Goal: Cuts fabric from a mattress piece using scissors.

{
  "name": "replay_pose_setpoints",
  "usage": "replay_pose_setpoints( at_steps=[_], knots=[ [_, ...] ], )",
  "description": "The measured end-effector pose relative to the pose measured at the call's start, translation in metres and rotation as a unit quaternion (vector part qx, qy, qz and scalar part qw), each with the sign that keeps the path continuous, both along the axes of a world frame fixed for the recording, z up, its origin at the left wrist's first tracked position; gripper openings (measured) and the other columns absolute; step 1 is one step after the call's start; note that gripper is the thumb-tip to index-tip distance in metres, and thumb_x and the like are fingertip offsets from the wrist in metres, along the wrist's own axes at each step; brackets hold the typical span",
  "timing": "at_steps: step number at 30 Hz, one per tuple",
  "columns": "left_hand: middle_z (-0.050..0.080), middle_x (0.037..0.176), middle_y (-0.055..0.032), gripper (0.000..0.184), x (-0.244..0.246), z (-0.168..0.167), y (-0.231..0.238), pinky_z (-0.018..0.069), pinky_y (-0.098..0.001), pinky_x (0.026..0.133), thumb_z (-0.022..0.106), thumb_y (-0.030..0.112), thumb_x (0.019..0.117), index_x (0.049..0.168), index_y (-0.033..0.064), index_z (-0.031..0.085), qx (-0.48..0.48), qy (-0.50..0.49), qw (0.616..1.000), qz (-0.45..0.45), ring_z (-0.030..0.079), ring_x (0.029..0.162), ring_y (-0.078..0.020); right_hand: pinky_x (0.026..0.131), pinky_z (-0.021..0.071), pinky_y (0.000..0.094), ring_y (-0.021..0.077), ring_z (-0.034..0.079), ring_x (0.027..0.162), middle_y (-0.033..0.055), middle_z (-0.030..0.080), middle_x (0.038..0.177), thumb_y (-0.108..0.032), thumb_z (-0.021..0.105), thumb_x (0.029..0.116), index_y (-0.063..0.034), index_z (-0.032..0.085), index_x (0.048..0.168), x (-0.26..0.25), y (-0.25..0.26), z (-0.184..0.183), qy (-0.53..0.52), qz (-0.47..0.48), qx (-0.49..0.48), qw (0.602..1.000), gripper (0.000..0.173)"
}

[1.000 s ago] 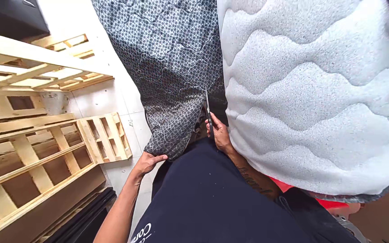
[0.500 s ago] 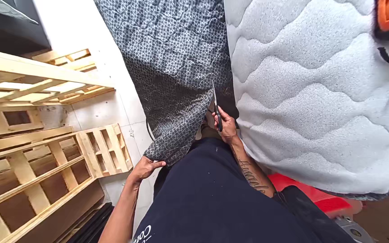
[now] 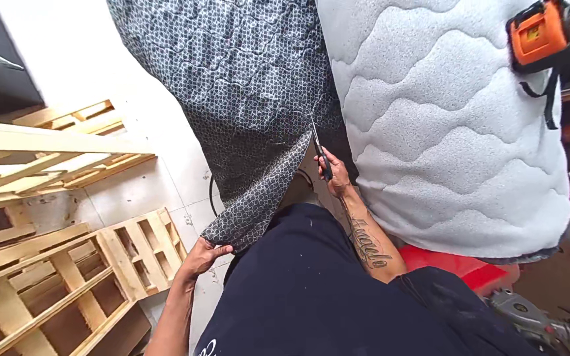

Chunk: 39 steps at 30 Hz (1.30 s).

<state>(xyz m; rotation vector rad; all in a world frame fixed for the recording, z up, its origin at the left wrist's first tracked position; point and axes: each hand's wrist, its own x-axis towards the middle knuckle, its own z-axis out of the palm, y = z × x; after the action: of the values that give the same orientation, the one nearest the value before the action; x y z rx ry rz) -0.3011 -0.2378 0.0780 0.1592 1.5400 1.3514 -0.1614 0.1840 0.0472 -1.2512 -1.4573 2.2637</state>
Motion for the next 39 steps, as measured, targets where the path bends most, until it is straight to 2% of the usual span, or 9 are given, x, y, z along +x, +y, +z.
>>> replay_pose_setpoints(
  at_steps=[5,8,11,21,26,28,31,36,39],
  knots=[
    [0.077,0.109,0.0035,0.056,-0.028,0.004,-0.012,0.0594,-0.0284,0.095,0.084,0.002,0.0695,0.122,0.0096,0.067,-0.016,0.001,1.0,0.001,0.073,0.102,-0.0081,0.051,0.0501,0.0231,0.0092,0.058,0.062,0.0087,0.07,0.105,-0.01,0.059,0.1022,-0.0025,0.051,0.148,-0.022,0.01,0.0,-0.003,0.001,0.02,1.0,0.047],
    [0.077,0.109,0.0027,0.059,-0.039,0.009,-0.022,0.0594,-0.0281,0.095,0.086,0.007,0.0689,0.124,0.0093,0.065,-0.052,0.003,0.999,0.014,0.073,0.102,-0.0084,0.054,0.0487,0.0222,0.0079,0.057,0.064,0.0071,0.069,0.107,-0.012,0.056,0.1035,-0.0039,0.05,0.149,-0.031,0.016,-0.004,0.002,0.005,0.009,1.0,0.047],
    [0.078,0.107,0.0019,0.055,-0.051,0.021,-0.022,0.0599,-0.0278,0.093,0.086,0.008,0.0682,0.12,0.0106,0.068,-0.066,-0.012,0.998,0.009,0.073,0.1,-0.0085,0.054,0.0495,0.0222,0.008,0.057,0.063,0.0065,0.068,0.103,-0.012,0.057,0.103,-0.0039,0.05,0.149,-0.05,0.025,-0.008,0.011,-0.003,0.003,1.0,0.047],
    [0.078,0.103,0.0005,0.055,-0.091,0.045,-0.04,0.0611,-0.0279,0.09,0.093,0.024,0.0637,0.114,0.013,0.073,-0.118,-0.026,0.993,-0.008,0.074,0.096,-0.0093,0.056,0.0506,0.0219,0.0081,0.058,0.066,0.0064,0.068,0.107,-0.011,0.058,0.1026,-0.0042,0.052,0.147,-0.091,0.051,-0.006,0.014,0.005,-0.008,1.0,0.046],
    [0.078,0.101,0.0027,0.06,-0.092,0.058,-0.049,0.0614,-0.0261,0.086,0.095,0.028,0.0585,0.113,0.0151,0.072,-0.126,-0.025,0.99,0.056,0.074,0.093,-0.0067,0.055,0.0499,0.0216,0.0078,0.058,0.065,0.0069,0.069,0.108,-0.01,0.057,0.1023,-0.0033,0.052,0.147,-0.101,0.06,-0.007,0.018,0.012,-0.002,1.0,0.045],
    [0.079,0.099,0.0029,0.053,-0.089,0.06,-0.051,0.0615,-0.0255,0.085,0.095,0.031,0.0594,0.107,0.0185,0.076,-0.113,-0.031,0.991,0.065,0.074,0.09,-0.0064,0.055,0.0482,0.0209,0.0069,0.056,0.065,0.0052,0.067,0.104,-0.015,0.056,0.1038,-0.006,0.053,0.147,-0.117,0.067,-0.007,0.018,0.01,-0.013,1.0,0.044],
    [0.079,0.095,0.0051,0.042,-0.09,0.068,-0.051,0.0618,-0.0245,0.082,0.094,0.033,0.0614,0.099,0.0239,0.08,-0.096,-0.02,0.993,0.068,0.074,0.086,-0.0045,0.054,0.0492,0.0216,0.0076,0.057,0.064,0.0059,0.069,0.105,-0.011,0.058,0.1025,-0.0059,0.053,0.147,-0.131,0.074,-0.004,0.006,0.013,-0.011,1.0,0.045],
    [0.079,0.102,0.0109,0.032,-0.091,0.076,-0.069,0.0601,-0.0218,0.085,0.088,0.032,0.0766,0.107,0.0333,0.08,-0.01,-0.019,0.994,0.104,0.073,0.092,0.0007,0.053,0.0478,0.0209,0.007,0.057,0.063,0.0067,0.069,0.106,-0.013,0.058,0.103,-0.0051,0.054,0.146,-0.145,0.083,-0.008,0.022,0.005,-0.011,1.0,0.044],
    [0.079,0.1,0.0122,0.027,-0.091,0.078,-0.071,0.0596,-0.0204,0.084,0.086,0.032,0.0788,0.106,0.0338,0.08,-0.007,-0.013,0.997,0.082,0.072,0.091,0.002,0.053,0.0466,0.0207,0.0073,0.055,0.062,0.0067,0.068,0.104,-0.014,0.058,0.1034,-0.0065,0.054,0.146,-0.166,0.092,-0.008,0.015,0.003,-0.011,1.0,0.044]
  ],
)
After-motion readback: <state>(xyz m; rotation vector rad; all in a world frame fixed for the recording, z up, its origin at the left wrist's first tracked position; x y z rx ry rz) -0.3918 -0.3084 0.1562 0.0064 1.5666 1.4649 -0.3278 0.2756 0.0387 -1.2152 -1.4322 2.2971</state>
